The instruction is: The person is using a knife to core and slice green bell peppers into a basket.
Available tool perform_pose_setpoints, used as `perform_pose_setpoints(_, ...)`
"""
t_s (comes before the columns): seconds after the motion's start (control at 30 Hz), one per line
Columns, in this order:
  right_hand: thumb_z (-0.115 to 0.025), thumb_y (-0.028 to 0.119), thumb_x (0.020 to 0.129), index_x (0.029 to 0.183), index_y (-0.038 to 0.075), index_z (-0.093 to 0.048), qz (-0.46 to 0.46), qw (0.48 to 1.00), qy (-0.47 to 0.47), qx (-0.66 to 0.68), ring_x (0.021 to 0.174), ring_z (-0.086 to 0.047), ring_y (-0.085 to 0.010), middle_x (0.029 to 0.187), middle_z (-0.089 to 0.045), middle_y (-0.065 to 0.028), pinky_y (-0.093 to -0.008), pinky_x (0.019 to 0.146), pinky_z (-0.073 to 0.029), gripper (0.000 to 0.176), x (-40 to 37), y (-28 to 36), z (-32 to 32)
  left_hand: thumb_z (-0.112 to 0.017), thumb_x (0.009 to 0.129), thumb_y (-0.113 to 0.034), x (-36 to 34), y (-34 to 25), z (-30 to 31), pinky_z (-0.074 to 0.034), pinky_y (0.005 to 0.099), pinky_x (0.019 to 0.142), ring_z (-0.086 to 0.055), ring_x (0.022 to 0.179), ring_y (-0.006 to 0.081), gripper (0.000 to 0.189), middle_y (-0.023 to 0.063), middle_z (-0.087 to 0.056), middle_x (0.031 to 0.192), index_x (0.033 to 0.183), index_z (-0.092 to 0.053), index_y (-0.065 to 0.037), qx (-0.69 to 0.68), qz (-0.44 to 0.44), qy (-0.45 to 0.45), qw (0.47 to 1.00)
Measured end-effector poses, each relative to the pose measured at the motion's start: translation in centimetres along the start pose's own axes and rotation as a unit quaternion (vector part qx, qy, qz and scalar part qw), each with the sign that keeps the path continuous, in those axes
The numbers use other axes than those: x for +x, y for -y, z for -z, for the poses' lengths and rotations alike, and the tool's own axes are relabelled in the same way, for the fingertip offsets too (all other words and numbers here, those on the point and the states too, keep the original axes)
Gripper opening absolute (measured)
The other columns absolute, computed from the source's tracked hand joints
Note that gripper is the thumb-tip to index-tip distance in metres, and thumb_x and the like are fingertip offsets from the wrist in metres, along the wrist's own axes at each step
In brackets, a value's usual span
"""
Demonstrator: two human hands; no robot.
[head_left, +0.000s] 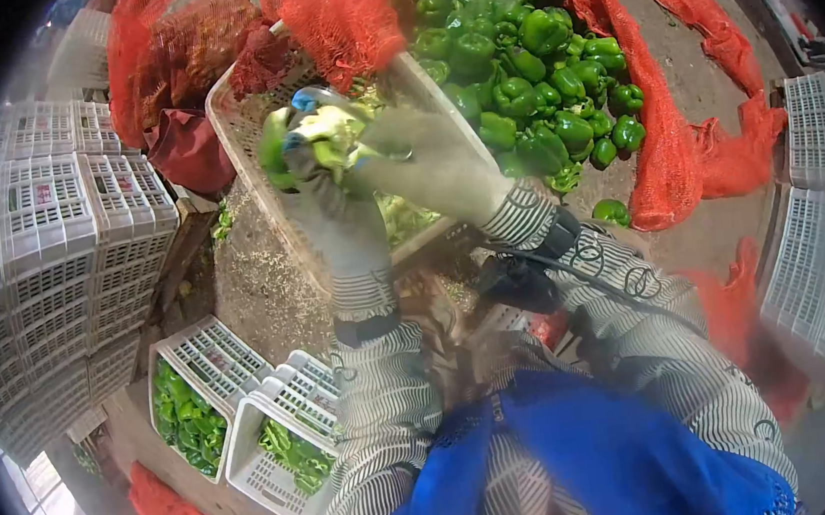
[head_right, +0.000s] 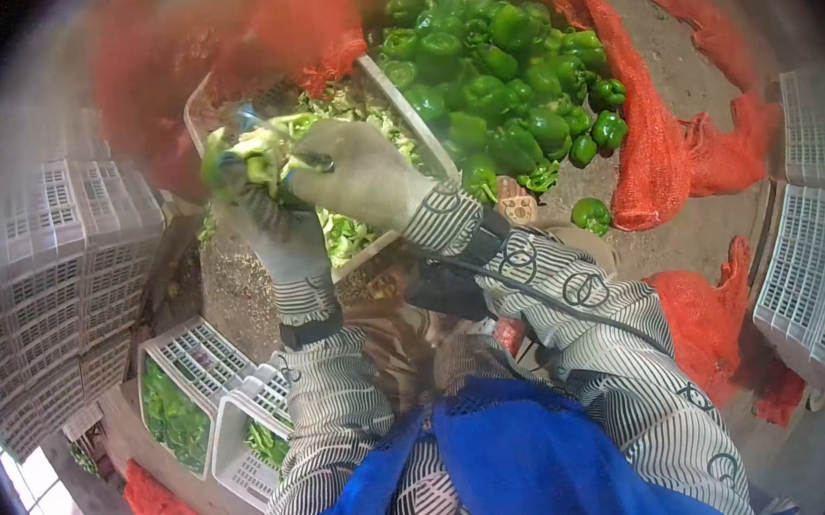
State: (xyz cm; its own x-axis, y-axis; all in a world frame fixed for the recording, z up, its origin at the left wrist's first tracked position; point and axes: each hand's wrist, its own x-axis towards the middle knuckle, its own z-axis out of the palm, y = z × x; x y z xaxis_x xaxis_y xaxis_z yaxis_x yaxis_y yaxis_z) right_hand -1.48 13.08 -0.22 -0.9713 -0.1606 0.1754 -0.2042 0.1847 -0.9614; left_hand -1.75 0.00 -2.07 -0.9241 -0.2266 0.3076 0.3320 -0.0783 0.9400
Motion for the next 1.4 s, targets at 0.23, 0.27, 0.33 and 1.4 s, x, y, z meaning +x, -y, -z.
perform_pose_setpoints(0.23,-0.073,0.029,0.079,0.105,0.003,-0.070,0.010,0.998,0.051,0.029,0.098,-0.064,-0.0297,0.103,-0.066,-0.0158,-0.0382,0.088,-0.049,0.037,0.6,0.2,-0.3,-0.059,0.095,-0.012,0.8,2.9,4.6,-0.048,0.0353,0.097,-0.058,0.111,0.0216,0.041,0.0122,-0.057,0.122,0.133,-0.046,-0.001,0.203,-0.050,0.041,0.977)
perform_pose_setpoints(0.27,-0.073,0.030,0.079,0.109,0.004,-0.069,0.006,0.997,0.050,0.055,0.100,-0.064,-0.0283,0.105,-0.067,-0.0154,-0.0371,0.089,-0.049,0.040,0.7,0.0,0.0,-0.060,0.096,-0.015,1.2,2.5,4.2,-0.048,0.0357,0.097,-0.057,0.112,0.0215,0.044,0.0122,-0.058,0.123,0.134,-0.045,-0.001,0.061,0.004,0.044,0.997)
perform_pose_setpoints(0.33,-0.075,0.030,0.078,0.120,0.004,-0.065,-0.050,0.997,0.055,0.038,0.105,-0.063,-0.0251,0.113,-0.066,-0.0151,-0.0345,0.094,-0.048,0.050,1.3,2.5,2.1,-0.062,0.096,-0.023,1.8,2.0,3.6,-0.048,0.0365,0.099,-0.057,0.115,0.0213,0.051,0.0122,-0.058,0.125,0.138,-0.043,-0.001,-0.243,0.105,0.003,0.964)
perform_pose_setpoints(1.4,-0.078,0.036,0.076,0.106,0.003,-0.059,0.082,0.974,0.112,-0.177,0.082,-0.062,-0.0326,0.085,-0.061,-0.0167,-0.0407,0.073,-0.048,0.048,1.6,-0.1,-0.5,-0.038,0.104,-0.028,-1.7,1.0,3.4,-0.050,0.0342,0.096,-0.053,0.118,0.0226,0.040,0.0125,-0.047,0.136,0.137,-0.042,-0.005,-0.190,0.214,0.118,0.951)
